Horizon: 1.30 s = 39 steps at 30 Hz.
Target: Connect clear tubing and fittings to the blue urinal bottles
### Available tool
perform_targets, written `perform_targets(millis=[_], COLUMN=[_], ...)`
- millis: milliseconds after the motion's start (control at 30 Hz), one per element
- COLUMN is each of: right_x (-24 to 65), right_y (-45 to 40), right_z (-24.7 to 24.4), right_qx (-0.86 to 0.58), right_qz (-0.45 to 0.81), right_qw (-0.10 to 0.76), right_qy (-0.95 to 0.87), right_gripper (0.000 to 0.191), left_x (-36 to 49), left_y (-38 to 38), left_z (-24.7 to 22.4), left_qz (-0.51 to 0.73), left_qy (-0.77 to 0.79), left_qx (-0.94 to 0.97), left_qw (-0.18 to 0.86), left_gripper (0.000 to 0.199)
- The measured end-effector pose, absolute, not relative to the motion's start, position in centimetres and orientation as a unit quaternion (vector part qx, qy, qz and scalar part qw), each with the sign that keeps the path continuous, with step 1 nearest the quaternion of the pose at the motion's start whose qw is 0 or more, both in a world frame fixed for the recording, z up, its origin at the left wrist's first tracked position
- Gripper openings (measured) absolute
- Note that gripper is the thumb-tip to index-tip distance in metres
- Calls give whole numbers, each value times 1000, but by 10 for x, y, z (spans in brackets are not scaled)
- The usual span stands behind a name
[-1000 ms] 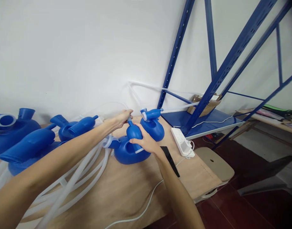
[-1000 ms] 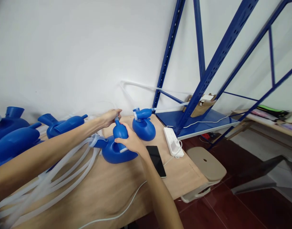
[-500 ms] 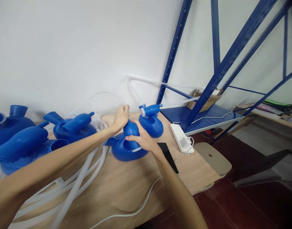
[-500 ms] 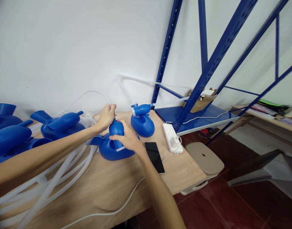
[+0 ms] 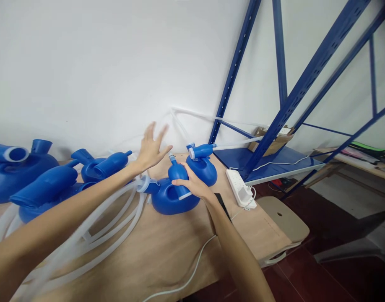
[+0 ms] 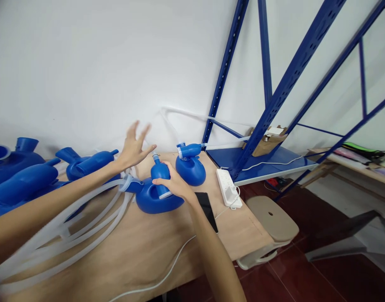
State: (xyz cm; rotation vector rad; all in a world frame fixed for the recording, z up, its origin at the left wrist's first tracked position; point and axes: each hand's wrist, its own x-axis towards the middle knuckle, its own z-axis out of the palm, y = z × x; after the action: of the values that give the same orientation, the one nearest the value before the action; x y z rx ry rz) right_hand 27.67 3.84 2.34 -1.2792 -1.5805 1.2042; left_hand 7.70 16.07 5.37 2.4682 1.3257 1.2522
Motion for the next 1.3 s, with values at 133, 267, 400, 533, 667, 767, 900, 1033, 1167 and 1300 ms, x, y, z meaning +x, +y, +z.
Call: perform_targets(millis=[133, 267, 400, 533, 667, 767, 900, 1033, 1167, 1300], right_x=[279, 280, 282, 283, 281, 279, 277, 277, 277, 276], right_y=[40, 38, 37, 37, 38, 38, 36, 36, 38, 39], right_z=[20, 20, 20, 19, 21, 25, 28, 30, 32, 35], right_qx=[-491, -476, -476, -478, -500, -512, -519, -524, -505, -490], right_qz=[469, 471, 488, 490, 481, 462, 442, 419, 408, 420], right_qw=[381, 387, 386, 387, 372, 361, 354, 334, 326, 334], right_qy=[-627, -633, -622, -617, -617, -627, -640, -662, -686, -687], right_gripper=[88, 87, 91, 94, 93, 91, 84, 82, 78, 76], left_x=[72, 91, 106, 108, 107, 107, 108, 112, 113, 106], left_y=[170, 181, 184, 184, 185, 183, 181, 187, 194, 186], left_z=[61, 61, 59, 65, 71, 75, 79, 78, 76, 80], left_qz=[166, 144, 128, 104, 70, 51, 42, 22, -10, 8], left_qy=[235, 256, 255, 239, 246, 252, 268, 300, 337, 344], left_qx=[957, 955, 957, 963, 963, 962, 953, 937, 915, 906], left_qw=[26, 32, 42, 64, 79, 93, 131, 177, 222, 248], left_gripper=[54, 60, 56, 50, 55, 56, 50, 40, 39, 44])
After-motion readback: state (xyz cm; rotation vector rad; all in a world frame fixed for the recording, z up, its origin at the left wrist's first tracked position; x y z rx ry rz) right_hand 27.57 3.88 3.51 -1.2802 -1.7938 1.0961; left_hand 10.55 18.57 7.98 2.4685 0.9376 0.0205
